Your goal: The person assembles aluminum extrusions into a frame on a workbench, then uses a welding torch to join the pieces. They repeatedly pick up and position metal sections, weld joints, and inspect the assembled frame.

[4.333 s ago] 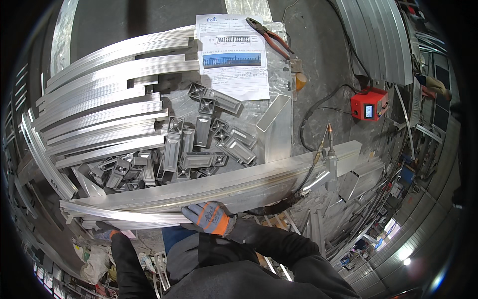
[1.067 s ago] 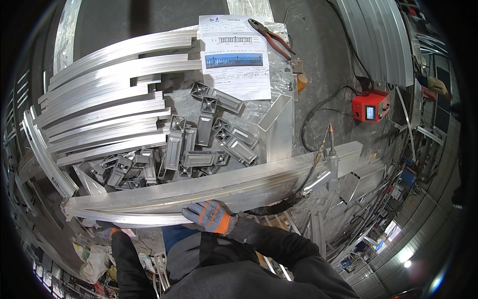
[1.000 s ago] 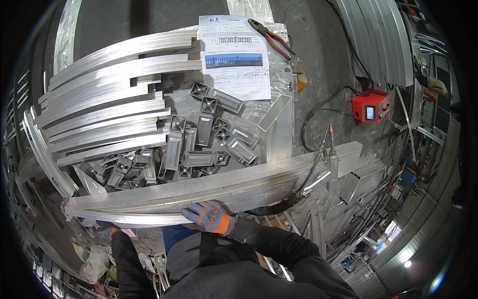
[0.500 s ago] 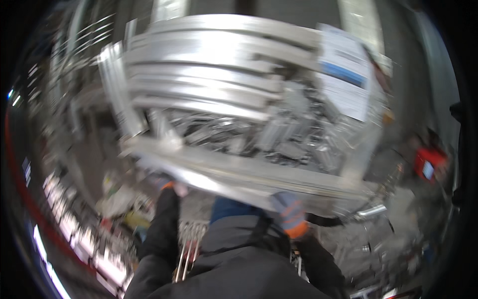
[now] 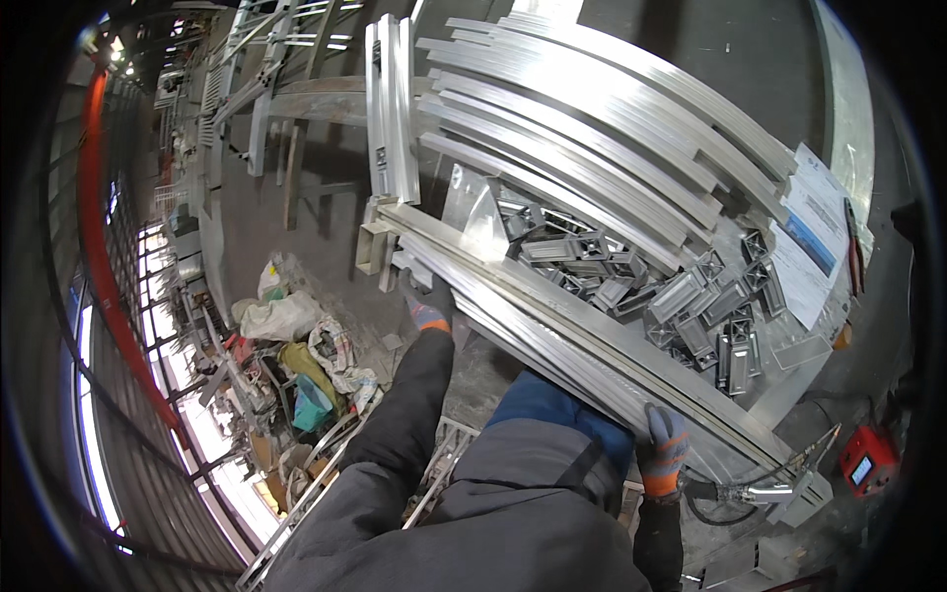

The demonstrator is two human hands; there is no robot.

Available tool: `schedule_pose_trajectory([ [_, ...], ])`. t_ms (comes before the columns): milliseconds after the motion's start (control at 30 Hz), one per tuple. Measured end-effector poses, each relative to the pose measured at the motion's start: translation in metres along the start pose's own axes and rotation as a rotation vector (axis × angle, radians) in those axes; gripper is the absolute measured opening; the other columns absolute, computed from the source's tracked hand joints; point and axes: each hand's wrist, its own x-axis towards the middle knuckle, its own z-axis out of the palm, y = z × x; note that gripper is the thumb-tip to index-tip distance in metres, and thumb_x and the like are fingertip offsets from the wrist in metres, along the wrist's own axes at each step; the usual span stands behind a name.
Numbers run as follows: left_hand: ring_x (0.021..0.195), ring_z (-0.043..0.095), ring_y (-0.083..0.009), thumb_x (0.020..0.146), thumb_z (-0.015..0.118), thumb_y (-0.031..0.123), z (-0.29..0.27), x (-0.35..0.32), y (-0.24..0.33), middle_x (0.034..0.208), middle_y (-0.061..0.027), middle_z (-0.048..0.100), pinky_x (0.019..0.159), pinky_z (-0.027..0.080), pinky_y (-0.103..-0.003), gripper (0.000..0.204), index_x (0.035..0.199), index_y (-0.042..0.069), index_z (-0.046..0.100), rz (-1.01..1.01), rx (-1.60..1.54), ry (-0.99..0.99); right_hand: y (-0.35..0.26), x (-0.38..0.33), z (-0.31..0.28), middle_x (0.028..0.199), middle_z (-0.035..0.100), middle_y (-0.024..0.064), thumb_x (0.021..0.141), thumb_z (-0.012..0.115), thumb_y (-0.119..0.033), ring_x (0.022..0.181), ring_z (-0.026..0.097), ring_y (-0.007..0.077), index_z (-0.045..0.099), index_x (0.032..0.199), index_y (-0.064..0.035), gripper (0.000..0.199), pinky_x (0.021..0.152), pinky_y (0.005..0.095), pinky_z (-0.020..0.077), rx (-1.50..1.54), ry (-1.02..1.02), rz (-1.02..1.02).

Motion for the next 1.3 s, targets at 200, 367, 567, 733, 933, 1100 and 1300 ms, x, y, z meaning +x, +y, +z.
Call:
schedule_pose_trajectory([
  [200, 0.127, 0.058, -0.0252, 0.089, 0.083, 0.013, -0.008, 0.049, -0.044, 0.145, -0.0174, 0.057, 0.108, 0.05, -0.037, 0.072, 0.15, -0.003, 0.048, 0.281, 0.131, 0.03, 0.001, -0.024, 0.007, 0.132, 0.064, 0.0169, 0.096, 0.065, -0.029, 0.118, 0.061, 0.0389, 0.059, 0.152, -0.0159, 0.057, 0.097, 0.0494, 0.0509, -0.172, 0.084, 0.053],
  [367, 0.091, 0.059, -0.0196, 0.095, 0.07, -0.002, -0.012, 0.064, -0.056, 0.111, -0.0079, 0.056, 0.075, 0.052, -0.031, 0.055, 0.146, 0.014, 0.06, 0.14, -0.246, -0.08, -0.016, 0.003, -0.009, 0.129, 0.065, 0.0136, 0.092, 0.061, -0.014, 0.114, 0.061, 0.0367, 0.063, 0.145, -0.0168, 0.053, 0.098, 0.0475, 0.0515, -0.127, -0.028, 0.053],
  [567, 0.071, 0.057, -0.0177, 0.096, 0.077, 0.017, -0.017, 0.06, -0.054, 0.108, -0.0098, 0.053, 0.055, 0.048, -0.033, 0.048, 0.141, 0.017, 0.059, -0.049, -0.331, -0.114, -0.036, 0.02, -0.019, 0.123, 0.066, 0.0126, 0.08, 0.063, -0.003, 0.113, 0.062, 0.0365, 0.066, 0.138, -0.0139, 0.058, 0.096, 0.0491, 0.052, -0.01, -0.044, 0.085],
  [733, 0.077, 0.06, -0.0167, 0.1, 0.071, 0.023, -0.017, 0.08, -0.072, 0.095, -0.006, 0.063, 0.063, 0.051, -0.032, 0.036, 0.135, 0.016, 0.067, 0.061, 0.0, -0.061, -0.04, 0.021, -0.003, 0.126, 0.064, 0.0092, 0.089, 0.073, -0.024, 0.113, 0.06, 0.0339, 0.067, 0.137, -0.018, 0.049, 0.094, 0.0481, 0.0494, -0.131, 0.159, 0.123],
  [933, 0.086, 0.064, -0.0197, 0.103, 0.068, 0.029, -0.013, 0.109, -0.092, 0.109, -0.0131, 0.069, 0.069, 0.053, -0.034, 0.046, 0.146, 0.016, 0.059, 0.272, -0.039, -0.13, -0.055, 0.03, 0.013, 0.121, 0.065, 0.0077, 0.083, 0.083, -0.025, 0.11, 0.062, 0.0338, 0.071, 0.126, -0.0191, 0.045, 0.091, 0.0489, 0.0492, -0.199, 0.252, 0.151],
  [1100, 0.093, 0.067, -0.0223, 0.102, 0.07, 0.034, -0.019, 0.104, -0.08, 0.12, -0.0185, 0.07, 0.072, 0.055, -0.037, 0.05, 0.147, 0.015, 0.058, 0.223, 0.074, -0.171, -0.05, 0.04, 0.015, 0.116, 0.066, 0.0072, 0.086, 0.082, -0.024, 0.107, 0.062, 0.0332, 0.07, 0.118, -0.0141, 0.036, 0.088, 0.0488, 0.0492, -0.225, 0.292, 0.135],
  [1300, 0.095, 0.07, -0.0235, 0.104, 0.066, 0.027, -0.013, 0.068, -0.056, 0.131, -0.01, 0.066, 0.073, 0.057, -0.037, 0.051, 0.15, 0.011, 0.053, 0.264, 0.097, -0.143, -0.011, 0.067, -0.021, 0.114, 0.068, 0.0127, 0.085, 0.084, -0.017, 0.106, 0.064, 0.0367, 0.068, 0.121, -0.0095, 0.041, 0.09, 0.0484, 0.0516, -0.23, 0.507, 0.226],
])
